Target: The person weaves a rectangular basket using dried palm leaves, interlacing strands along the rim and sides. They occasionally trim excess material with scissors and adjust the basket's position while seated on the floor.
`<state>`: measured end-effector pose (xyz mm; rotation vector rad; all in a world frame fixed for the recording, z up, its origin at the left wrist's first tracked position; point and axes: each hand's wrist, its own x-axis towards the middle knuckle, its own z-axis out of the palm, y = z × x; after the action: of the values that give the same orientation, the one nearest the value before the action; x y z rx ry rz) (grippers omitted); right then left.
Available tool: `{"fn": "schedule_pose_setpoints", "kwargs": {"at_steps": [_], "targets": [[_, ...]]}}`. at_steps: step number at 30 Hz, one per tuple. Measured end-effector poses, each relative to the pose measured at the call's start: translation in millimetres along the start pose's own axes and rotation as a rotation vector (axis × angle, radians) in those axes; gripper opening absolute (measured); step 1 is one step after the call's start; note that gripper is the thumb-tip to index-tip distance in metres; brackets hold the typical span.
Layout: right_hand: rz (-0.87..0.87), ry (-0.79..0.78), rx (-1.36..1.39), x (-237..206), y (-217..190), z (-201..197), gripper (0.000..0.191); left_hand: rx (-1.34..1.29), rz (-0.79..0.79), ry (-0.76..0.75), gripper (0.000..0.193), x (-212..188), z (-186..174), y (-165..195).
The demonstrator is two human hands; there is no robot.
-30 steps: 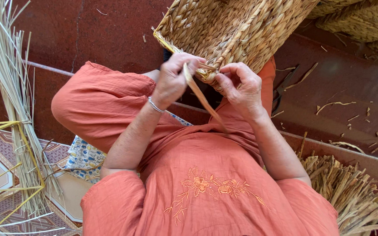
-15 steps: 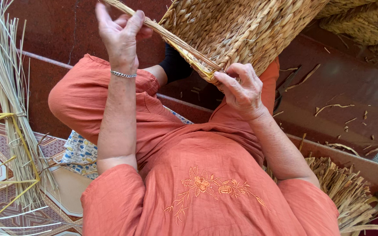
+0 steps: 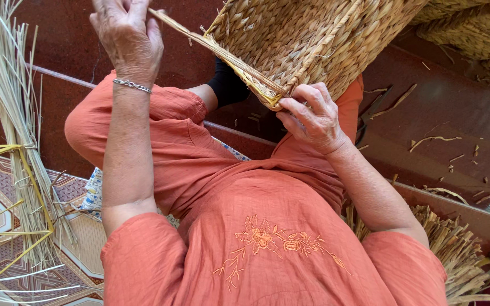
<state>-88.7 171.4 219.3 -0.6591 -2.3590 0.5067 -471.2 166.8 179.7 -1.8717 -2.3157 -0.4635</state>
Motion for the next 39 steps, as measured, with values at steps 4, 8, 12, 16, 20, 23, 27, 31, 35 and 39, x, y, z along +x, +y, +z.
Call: {"fn": "schedule_pose_setpoints", "kwargs": {"at_steps": [4,8,12,16,20,23,27,31,35,39], "targets": [[0.007,0.027,-0.028,-2,-4,1,0.041,-0.998,-0.332,-0.116,0.027,-10,9,29],[0.018,0.038,-0.029,-4,-7,3,0.04,-1.898,-0.713,-0.541,0.032,-41,9,83],[0.024,0.041,-0.034,-6,-8,4,0.039,-1.859,-0.652,-0.707,0.024,-53,15,123],[0.051,0.037,-0.026,-9,-9,4,0.037,-1.7,-0.228,-0.805,0.02,-58,15,133],[0.039,0.048,-0.021,-12,-9,3,0.039,-1.637,-0.383,-0.898,0.017,-50,18,140],[0.052,0.048,-0.021,-14,-10,2,0.039,-1.683,-0.505,-0.893,0.014,-49,18,152],[0.053,0.043,-0.024,-15,-10,2,0.038,-1.738,-0.561,-0.909,0.016,-53,13,155],[0.049,0.042,-0.027,-15,-10,3,0.037,-1.709,-0.459,-1.1,0.025,-45,13,140],[0.061,0.046,-0.035,-16,-10,3,0.035,-1.775,-0.565,-1.055,0.024,-48,20,146],[0.07,0.039,-0.019,-16,-11,2,0.034,-1.795,-0.66,-1.072,0.021,-52,22,147]]}}
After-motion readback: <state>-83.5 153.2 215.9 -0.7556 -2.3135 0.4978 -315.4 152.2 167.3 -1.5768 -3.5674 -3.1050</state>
